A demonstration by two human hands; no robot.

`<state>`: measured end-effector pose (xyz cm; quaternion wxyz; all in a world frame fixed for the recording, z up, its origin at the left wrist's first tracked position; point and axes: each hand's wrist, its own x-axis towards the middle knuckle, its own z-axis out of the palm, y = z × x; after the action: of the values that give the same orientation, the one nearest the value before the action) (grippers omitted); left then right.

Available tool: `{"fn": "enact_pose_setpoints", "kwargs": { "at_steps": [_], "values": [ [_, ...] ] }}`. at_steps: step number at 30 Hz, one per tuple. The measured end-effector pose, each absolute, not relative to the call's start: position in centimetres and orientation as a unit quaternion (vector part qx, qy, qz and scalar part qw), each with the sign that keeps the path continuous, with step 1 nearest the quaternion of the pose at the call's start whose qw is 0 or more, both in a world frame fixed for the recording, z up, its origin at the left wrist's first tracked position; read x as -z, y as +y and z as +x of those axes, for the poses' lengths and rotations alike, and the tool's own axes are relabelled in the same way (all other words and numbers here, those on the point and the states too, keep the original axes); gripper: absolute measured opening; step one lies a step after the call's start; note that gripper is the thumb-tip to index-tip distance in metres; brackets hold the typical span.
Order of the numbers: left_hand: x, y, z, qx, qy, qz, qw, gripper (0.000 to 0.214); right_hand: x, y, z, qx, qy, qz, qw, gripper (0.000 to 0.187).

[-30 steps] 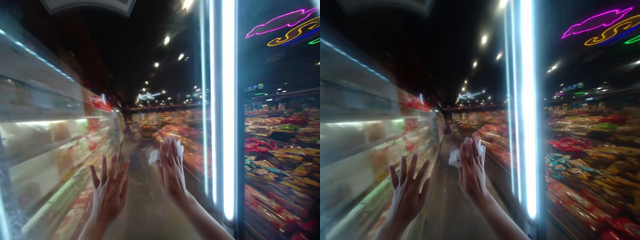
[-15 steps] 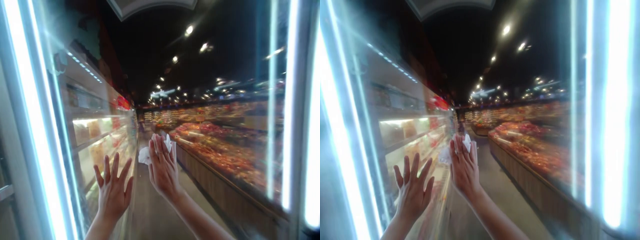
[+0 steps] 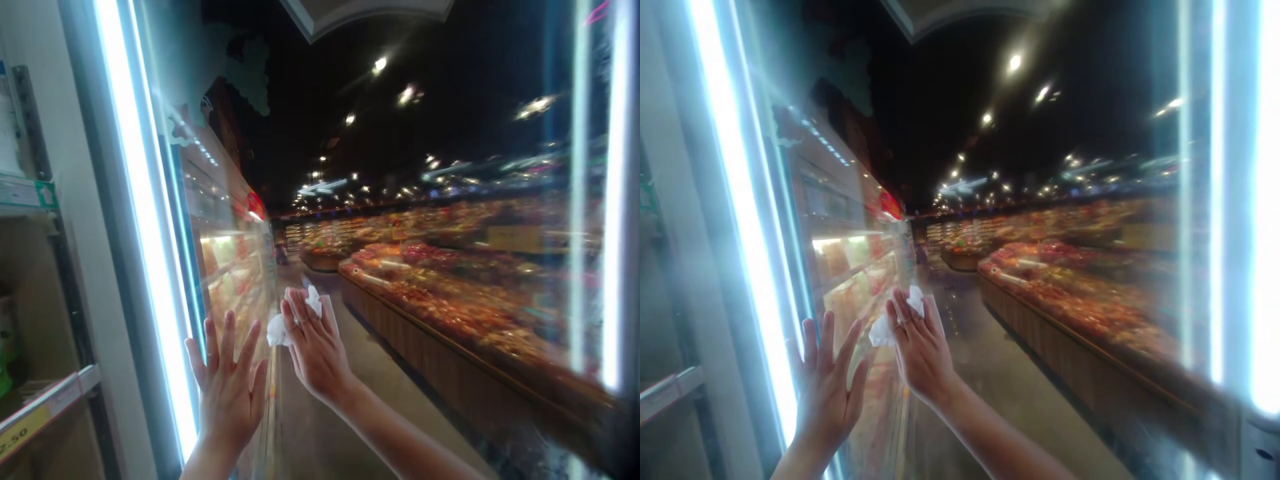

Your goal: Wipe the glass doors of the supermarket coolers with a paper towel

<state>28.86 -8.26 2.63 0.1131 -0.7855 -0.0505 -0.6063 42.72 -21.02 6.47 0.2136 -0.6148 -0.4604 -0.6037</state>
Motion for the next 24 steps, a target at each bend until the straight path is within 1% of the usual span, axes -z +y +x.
{"fn": "enact_pose_setpoints", "kwargs": {
  "at_steps": [2, 5, 7, 10, 12, 16, 18, 22, 24],
  "values": [
    [-2.4, -8.2, 29.0, 0.603, -0.049, -0.789, 0.106, 0.078, -6.4, -20.8, 42.6, 0.604, -0.464, -0.614, 0.205, 0.074],
    [-2.4, -8.2, 29.2, 0.6, -0.044, -0.793, 0.097, 0.077, -6.5, -20.4, 42.4, 0.605, -0.447, -0.622, 0.216, 0.074],
    [-2.3, -8.4, 29.3, 0.6, -0.04, -0.794, 0.092, 0.078, -5.6, -20.6, 42.4, 0.606, -0.44, -0.625, 0.218, 0.074],
    [-2.2, -8.5, 29.4, 0.597, -0.032, -0.797, 0.085, 0.08, -4.4, -21.7, 43.0, 0.61, -0.459, -0.615, 0.197, 0.074],
    [-2.1, -8.6, 29.7, 0.597, -0.029, -0.797, 0.082, 0.081, -5.3, -22.9, 43.7, 0.614, -0.457, -0.613, 0.197, 0.075],
    [-2.7, -9.3, 30.9, 0.6, -0.024, -0.796, 0.075, 0.082, -8.9, -25.2, 45.1, 0.624, -0.386, -0.633, 0.247, 0.081],
    [-3.1, -10.0, 31.6, 0.601, -0.018, -0.796, 0.066, 0.083, -8.2, -26.1, 45.5, 0.621, -0.375, -0.642, 0.248, 0.081],
    [-3.4, -12.0, 33.5, 0.605, 0.01, -0.795, 0.049, 0.081, -4.9, -28.3, 46.6, 0.603, -0.396, -0.659, 0.211, 0.079],
    [-3.8, -13.2, 34.7, 0.607, 0.026, -0.793, 0.048, 0.081, -5.5, -30.1, 47.8, 0.604, -0.38, -0.665, 0.219, 0.081]
  ]
}}
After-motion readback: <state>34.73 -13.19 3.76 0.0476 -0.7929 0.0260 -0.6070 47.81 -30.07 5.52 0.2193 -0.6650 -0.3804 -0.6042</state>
